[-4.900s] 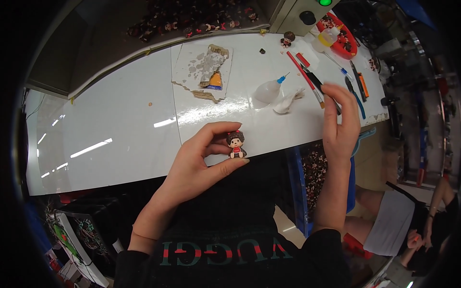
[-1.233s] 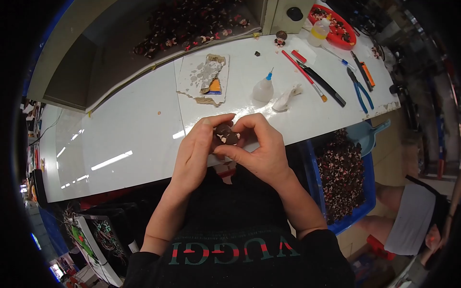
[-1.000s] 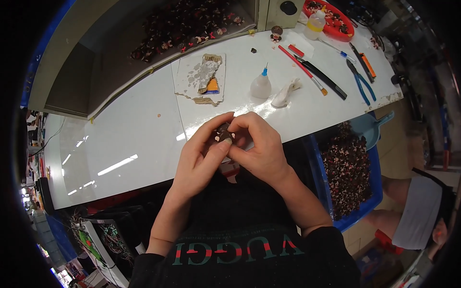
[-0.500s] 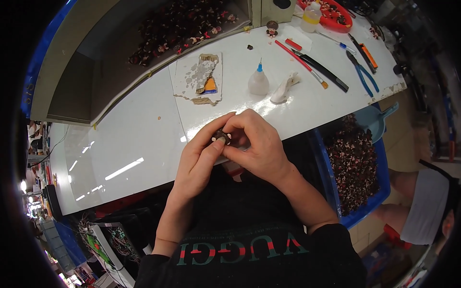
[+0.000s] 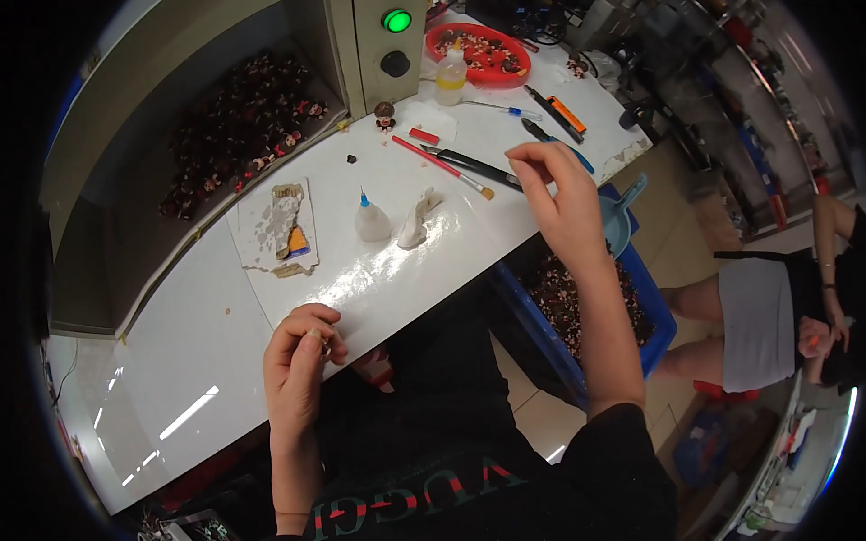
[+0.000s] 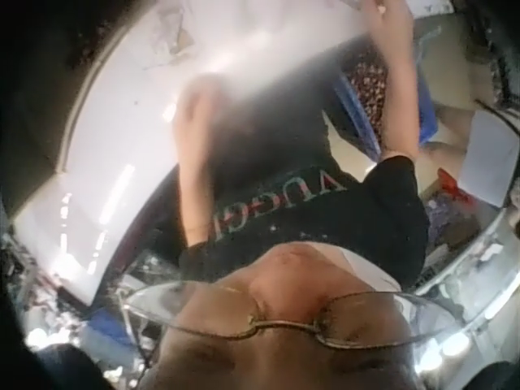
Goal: The person assembles and details small toy figurines by hand, using a glue bottle to join parts and a paintbrush to apply details.
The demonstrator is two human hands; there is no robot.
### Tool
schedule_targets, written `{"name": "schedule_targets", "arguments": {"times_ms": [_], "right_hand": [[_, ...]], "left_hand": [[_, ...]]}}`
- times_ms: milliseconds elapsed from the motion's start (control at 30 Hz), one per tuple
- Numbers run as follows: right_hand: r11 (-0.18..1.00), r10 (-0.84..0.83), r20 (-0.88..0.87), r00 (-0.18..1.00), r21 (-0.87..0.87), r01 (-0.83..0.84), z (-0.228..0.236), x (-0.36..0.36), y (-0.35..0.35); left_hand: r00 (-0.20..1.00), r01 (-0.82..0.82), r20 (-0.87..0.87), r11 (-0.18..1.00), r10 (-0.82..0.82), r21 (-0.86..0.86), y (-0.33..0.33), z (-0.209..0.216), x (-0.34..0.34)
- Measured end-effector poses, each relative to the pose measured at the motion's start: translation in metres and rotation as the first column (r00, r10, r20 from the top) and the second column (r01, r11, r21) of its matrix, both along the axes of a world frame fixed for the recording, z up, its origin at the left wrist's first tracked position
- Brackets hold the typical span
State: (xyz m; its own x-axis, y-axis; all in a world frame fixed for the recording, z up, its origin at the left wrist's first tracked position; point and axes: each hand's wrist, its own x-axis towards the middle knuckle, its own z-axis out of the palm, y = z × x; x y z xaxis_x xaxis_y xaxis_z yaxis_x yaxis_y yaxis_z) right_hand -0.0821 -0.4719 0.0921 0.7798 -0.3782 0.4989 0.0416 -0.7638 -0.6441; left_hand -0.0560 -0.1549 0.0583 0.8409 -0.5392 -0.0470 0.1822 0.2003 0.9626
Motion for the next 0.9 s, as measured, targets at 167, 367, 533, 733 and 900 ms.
{"name": "schedule_targets", "arguments": {"times_ms": [167, 367, 533, 733, 900], "right_hand": [[0.886, 0.140, -0.251, 0.958, -0.401, -0.235, -0.012, 0.034, -0.019], [0.824, 0.087, -0.366, 0.927, -0.497, -0.274, -0.019, 0.047, -0.010], [0.959, 0.076, -0.242, 0.967, -0.247, -0.137, -0.030, 0.036, -0.002], [0.996, 0.077, -0.088, 0.993, 0.046, -0.073, -0.028, -0.008, 0.046], [0.846, 0.483, -0.248, 0.840, 0.379, -0.375, -0.020, -0.029, 0.112]], "left_hand": [[0.998, 0.009, -0.063, 0.999, -0.012, -0.045, 0.010, -0.003, 0.003], [0.997, -0.070, -0.035, 0.998, 0.070, -0.004, 0.015, -0.002, 0.008], [0.995, -0.031, -0.101, 0.997, 0.024, -0.077, 0.026, -0.004, 0.011], [0.999, 0.050, -0.016, 0.999, -0.050, 0.002, 0.039, -0.024, 0.014], [0.995, 0.028, 0.092, 0.999, -0.030, 0.018, 0.042, -0.036, 0.012]]}}
